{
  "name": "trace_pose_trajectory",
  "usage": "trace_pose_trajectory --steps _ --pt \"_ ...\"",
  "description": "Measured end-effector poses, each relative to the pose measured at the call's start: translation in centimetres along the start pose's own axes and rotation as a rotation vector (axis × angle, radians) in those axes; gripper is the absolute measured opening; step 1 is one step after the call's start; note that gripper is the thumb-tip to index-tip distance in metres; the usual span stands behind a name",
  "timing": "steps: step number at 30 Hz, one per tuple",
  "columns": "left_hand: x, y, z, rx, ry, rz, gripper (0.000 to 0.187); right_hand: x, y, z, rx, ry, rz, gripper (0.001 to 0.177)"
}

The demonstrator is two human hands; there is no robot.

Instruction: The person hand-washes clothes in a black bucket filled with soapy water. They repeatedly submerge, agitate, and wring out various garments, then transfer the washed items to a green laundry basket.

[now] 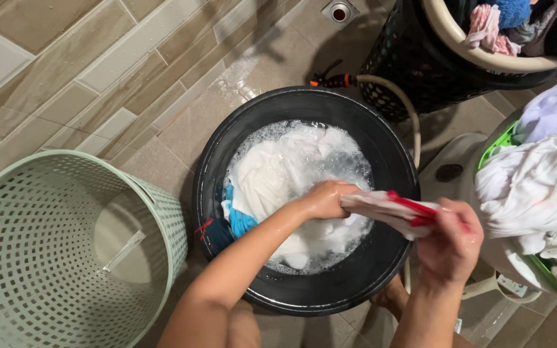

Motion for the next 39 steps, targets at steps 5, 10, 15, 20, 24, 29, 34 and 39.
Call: trace_pose_trajectory --steps 5,10,15,20,24,29,34,39 --pt "-0.1 1.2 0.6 -0.051 0.021 -0.049 0.056 0.1 10.2 -12.1 0.440 -0.010 -0.392 0.002" --pt "0.6 1.8 2.6 0.166 0.253 -0.080 0.047 -1.6 13.1 -22.9 0.535 -0.190 -0.320 0.015" --pt "3.2 5.9 9.8 -0.093 0.631 -0.400 0.045 -6.1 11.2 -23.1 0.813 -0.068 -0.165 0.039" --pt "3.6 1.7 15.6 -0.459 0.553 -0.627 0.058 -4.2 8.6 -32.8 1.786 -0.658 0.538 0.051" --pt "5.2 -6.0 16.0 -0.682 0.286 -0.234 0.038 0.2 9.5 -38.6 2.021 -0.221 0.598 0.040" --pt "7.0 -4.5 16.4 -0.716 0.479 0.276 0.067 0.5 9.4 -38.1 1.754 -0.364 0.464 0.030" --pt "3.7 -1.7 11.9 -0.119 0.263 0.183 0.116 0.1 0.3 -23.9 0.975 -0.496 0.314 0.032" --pt "2.4 -0.3 6.4 0.133 -0.021 -0.148 0.063 0.0 -7.8 -4.7 0.574 -0.126 0.162 0.025"
Point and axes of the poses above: each hand's wrist, its own x-axis away from the middle knuckle, its own y-axis out of the back of the hand, z = x × y, the point moved 3 cm from there along -x, towards the middle knuckle, and after that the axes turned 3 degrees about z, right-handed, at the moved point
